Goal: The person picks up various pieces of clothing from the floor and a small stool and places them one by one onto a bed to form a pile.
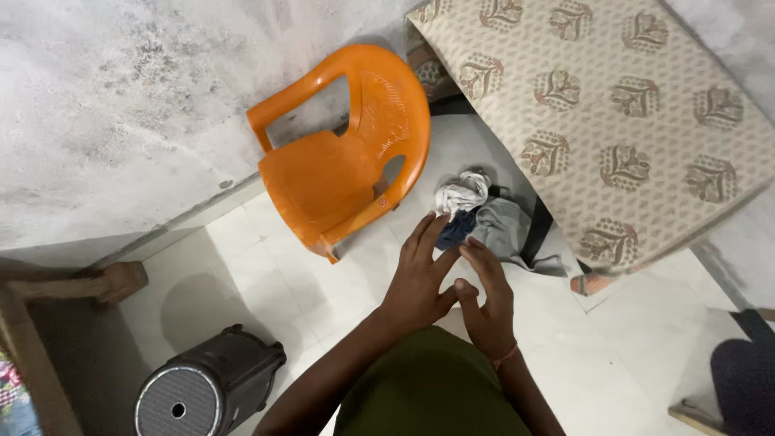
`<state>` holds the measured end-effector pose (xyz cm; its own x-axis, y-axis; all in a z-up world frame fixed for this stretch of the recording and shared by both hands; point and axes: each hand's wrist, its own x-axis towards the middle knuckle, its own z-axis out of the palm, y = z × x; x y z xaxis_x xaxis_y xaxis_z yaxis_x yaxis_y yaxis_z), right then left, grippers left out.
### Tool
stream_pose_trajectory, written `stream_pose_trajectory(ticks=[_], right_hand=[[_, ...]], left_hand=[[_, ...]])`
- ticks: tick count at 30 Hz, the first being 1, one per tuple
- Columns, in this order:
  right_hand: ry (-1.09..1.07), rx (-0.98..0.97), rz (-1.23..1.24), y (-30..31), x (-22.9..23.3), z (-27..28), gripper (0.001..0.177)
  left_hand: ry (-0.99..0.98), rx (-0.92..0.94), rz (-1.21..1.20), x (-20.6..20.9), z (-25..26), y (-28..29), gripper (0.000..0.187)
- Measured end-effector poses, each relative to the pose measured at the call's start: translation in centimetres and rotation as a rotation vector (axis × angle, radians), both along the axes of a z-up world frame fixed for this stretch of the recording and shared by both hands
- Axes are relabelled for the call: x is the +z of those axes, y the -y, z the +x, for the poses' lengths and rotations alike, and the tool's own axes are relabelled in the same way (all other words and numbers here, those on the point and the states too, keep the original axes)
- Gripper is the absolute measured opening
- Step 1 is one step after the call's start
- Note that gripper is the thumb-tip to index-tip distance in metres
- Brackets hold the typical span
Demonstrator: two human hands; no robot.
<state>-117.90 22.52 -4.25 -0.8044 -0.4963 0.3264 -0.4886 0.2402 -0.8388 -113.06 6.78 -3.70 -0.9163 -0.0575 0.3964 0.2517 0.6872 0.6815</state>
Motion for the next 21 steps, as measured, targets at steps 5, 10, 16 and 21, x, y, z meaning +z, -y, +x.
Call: stream_pose_trajectory(ticks=[5, 10, 16, 21], right_hand=[[0.01, 0.065, 0.016, -0.4, -0.7, -5.0, 0.043], [-0.004, 0.121, -0.04, -2.7, -1.0, -9.9, 0.04], [-0.077, 0.179, -0.087, -6.1, 0.1, -17.2, 0.037], [0.012, 0.224, -0.162, -8.9, 0.3, -20.8, 0.041]], left_hand=[[0.077, 0.064, 0.056, -0.6, -3.7, -0.8, 0.064], [0.038, 0.137, 0.08, 0.1, -8.1, -2.9, 0.045], [-0.055, 0.2, 0.102, 1.9, -14.2, -7.4, 0.042], [-0.041, 0.222, 0.116, 2.8, -17.4, -11.0, 0.042]])
